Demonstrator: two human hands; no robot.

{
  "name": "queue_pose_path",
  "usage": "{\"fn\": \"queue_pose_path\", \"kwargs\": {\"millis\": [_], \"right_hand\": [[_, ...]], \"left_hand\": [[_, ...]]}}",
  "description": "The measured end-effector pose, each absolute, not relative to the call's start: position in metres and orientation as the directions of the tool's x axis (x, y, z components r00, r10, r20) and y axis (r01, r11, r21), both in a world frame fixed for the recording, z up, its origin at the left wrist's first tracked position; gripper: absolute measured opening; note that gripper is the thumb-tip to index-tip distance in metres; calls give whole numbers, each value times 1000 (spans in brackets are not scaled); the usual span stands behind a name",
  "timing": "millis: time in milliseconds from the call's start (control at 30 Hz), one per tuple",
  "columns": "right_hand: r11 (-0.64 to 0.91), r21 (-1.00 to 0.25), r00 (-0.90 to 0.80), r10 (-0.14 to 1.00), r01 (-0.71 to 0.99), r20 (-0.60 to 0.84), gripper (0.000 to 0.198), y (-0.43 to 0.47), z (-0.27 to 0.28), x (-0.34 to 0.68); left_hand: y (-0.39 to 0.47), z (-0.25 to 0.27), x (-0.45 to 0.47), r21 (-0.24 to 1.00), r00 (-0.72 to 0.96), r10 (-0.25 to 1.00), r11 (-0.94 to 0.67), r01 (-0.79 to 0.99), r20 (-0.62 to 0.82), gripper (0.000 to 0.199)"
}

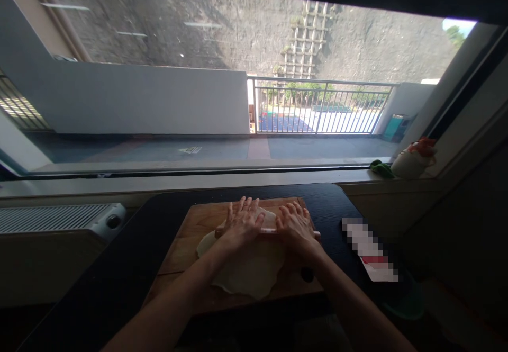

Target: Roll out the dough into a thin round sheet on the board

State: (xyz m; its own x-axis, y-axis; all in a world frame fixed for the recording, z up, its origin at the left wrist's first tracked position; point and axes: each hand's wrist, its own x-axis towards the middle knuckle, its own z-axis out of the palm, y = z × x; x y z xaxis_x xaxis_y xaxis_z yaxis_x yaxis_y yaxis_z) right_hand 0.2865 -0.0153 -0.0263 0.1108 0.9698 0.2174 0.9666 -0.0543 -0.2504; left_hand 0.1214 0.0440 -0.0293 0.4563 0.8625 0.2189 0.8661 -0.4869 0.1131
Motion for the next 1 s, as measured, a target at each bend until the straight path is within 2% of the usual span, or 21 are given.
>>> {"fn": "queue_pose_path", "kwargs": {"millis": [167, 400, 600, 833, 1000], "right_hand": [[64, -190, -3, 953, 980, 304, 41, -36, -33, 284], [3, -260, 43, 984, 966, 171, 37, -8, -18, 293], [78, -195, -12, 947, 978, 320, 41, -45, -29, 283], [-26, -241, 66, 985, 970, 162, 45, -10, -16, 291], [57, -203, 0, 962, 977, 272, 45, -49, -23, 283]], "left_hand": [[23, -33, 112, 38, 513, 795, -553, 832, 325, 53], [47, -28, 125, 108, 469, 848, -505, 856, 246, 53], [13, -31, 110, 27, 548, 764, -590, 807, 339, 51], [46, -24, 127, 100, 485, 843, -516, 851, 231, 53], [14, -30, 111, 46, 551, 778, -589, 807, 302, 51]]}}
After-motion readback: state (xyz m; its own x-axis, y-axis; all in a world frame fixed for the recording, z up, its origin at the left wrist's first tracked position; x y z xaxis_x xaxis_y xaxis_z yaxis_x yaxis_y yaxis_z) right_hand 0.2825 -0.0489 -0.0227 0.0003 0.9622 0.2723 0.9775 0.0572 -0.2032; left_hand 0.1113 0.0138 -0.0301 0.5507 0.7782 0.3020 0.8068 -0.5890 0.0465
